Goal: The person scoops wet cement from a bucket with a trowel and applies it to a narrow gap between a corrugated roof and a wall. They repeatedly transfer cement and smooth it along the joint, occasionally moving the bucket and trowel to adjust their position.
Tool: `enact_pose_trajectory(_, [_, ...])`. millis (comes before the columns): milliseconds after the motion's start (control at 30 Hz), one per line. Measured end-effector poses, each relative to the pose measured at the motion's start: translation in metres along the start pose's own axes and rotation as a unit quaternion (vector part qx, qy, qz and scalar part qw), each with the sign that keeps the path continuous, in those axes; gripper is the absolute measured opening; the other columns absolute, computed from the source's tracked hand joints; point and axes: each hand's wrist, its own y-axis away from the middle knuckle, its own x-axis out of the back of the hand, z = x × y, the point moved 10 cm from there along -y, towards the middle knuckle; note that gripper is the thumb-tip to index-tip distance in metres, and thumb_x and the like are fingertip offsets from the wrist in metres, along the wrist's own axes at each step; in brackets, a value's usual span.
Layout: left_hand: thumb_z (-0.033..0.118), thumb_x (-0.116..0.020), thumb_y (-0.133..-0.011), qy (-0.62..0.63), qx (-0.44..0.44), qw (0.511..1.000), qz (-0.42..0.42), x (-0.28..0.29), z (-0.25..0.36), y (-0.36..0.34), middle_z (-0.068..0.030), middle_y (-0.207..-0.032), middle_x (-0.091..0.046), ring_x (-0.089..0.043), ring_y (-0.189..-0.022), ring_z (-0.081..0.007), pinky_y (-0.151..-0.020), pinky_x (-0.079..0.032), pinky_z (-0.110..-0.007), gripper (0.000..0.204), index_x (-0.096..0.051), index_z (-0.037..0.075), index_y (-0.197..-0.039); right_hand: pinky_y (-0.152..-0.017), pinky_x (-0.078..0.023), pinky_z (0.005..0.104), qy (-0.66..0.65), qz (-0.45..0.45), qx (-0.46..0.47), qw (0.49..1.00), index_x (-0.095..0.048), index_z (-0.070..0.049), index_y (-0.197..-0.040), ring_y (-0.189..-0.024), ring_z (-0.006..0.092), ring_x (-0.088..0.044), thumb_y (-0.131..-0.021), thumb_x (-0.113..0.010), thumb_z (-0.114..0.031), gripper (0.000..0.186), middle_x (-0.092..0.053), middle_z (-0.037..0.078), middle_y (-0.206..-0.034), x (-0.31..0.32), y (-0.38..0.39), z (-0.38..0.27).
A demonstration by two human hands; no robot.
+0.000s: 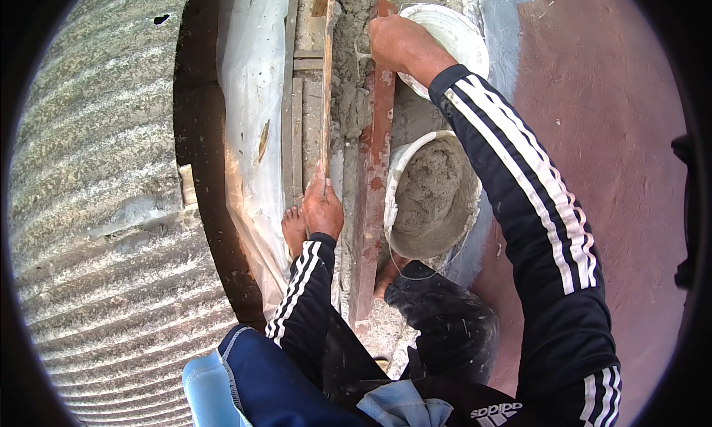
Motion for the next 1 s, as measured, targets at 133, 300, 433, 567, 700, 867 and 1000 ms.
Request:
enact_pose_trajectory(133, [0.030,-0.052,-0.107,-0.021,0.041,0.999,-0.012,-0.005,-0.012,-0.001,-0.0126,-0.137,-0.068,-0.068,-0.120,-0.0352,-0.101,-0.052,-0.042,0.045,-0.054,0.030,-0.152,-0.082,-0.061,0.0479,0.007,-0.015,0.027,0.999,-0.074,0.002,-0.102,-0.097,0.0401,-0.075,-0.087,-0.062,-0.006,0.021,-0.075,0.026,-0.101,0.010,0.001,-0.005])
enact_pose_trajectory(300, [0.030,-0.052,-0.107,-0.026,0.044,0.998,-0.020,-0.004,-0.012,0.000,-0.0130,-0.137,-0.068,-0.066,-0.122,-0.0356,-0.102,-0.051,-0.043,0.045,-0.055,0.030,-0.152,-0.086,-0.061,0.0482,0.036,-0.100,0.000,0.994,-0.073,-0.003,-0.113,-0.101,0.0387,-0.075,-0.089,-0.060,-0.005,0.027,-0.076,0.022,-0.108,-0.006,0.005,0.004])
enact_pose_trajectory(433, [0.030,-0.052,-0.107,-0.020,0.033,0.999,-0.005,-0.001,-0.009,0.001,-0.0133,-0.136,-0.069,-0.066,-0.122,-0.0358,-0.102,-0.051,-0.043,0.045,-0.055,0.031,-0.152,-0.086,-0.061,0.0483,0.019,-0.005,-0.015,1.000,-0.074,-0.003,-0.111,-0.100,0.0395,-0.075,-0.092,-0.056,-0.007,0.027,-0.076,0.023,-0.107,0.012,0.008,0.007])
enact_pose_trajectory(567, [0.029,-0.052,-0.108,-0.002,0.046,0.999,-0.023,-0.010,-0.013,0.000,-0.0134,-0.135,-0.069,-0.067,-0.121,-0.0356,-0.102,-0.051,-0.043,0.045,-0.054,0.030,-0.152,-0.088,-0.060,0.0490,0.012,-0.082,-0.007,0.997,-0.076,-0.003,-0.109,-0.102,0.0394,-0.074,-0.090,-0.058,-0.006,0.026,-0.076,0.024,-0.108,0.005,0.015,0.007])
enact_pose_trajectory(700, [0.026,-0.051,-0.109,-0.016,0.035,0.999,-0.011,-0.010,-0.018,-0.002,-0.0144,-0.136,-0.069,-0.067,-0.122,-0.0347,-0.103,-0.051,-0.042,0.044,-0.055,0.027,-0.152,-0.088,-0.060,0.0480,-0.025,0.067,-0.060,0.996,-0.078,-0.004,-0.106,-0.102,0.0391,-0.075,-0.091,-0.058,-0.009,0.025,-0.076,0.023,-0.109,0.040,0.010,0.025])
enact_pose_trajectory(867, [0.022,-0.051,-0.109,0.037,-0.013,0.999,0.003,-0.019,-0.024,-0.006,-0.0187,-0.139,-0.067,-0.065,-0.127,-0.0336,-0.107,-0.049,-0.038,0.044,-0.054,0.019,-0.153,-0.089,-0.060,0.0487,-0.079,-0.037,-0.095,0.992,-0.077,-0.002,-0.109,-0.102,0.0385,-0.075,-0.090,-0.058,-0.006,0.026,-0.075,0.024,-0.109,-0.003,0.020,0.022])
enact_pose_trajectory(1000, [0.019,-0.051,-0.109,0.028,-0.006,0.999,-0.013,-0.022,-0.031,-0.007,-0.0212,-0.139,-0.066,-0.064,-0.128,-0.0338,-0.108,-0.048,-0.037,0.043,-0.054,0.015,-0.152,-0.092,-0.057,0.0495,-0.198,0.121,-0.134,0.963,-0.073,0.005,-0.115,-0.101,0.0403,-0.073,-0.101,-0.056,-0.017,0.031,-0.073,0.028,-0.105,0.031,0.118,0.029])
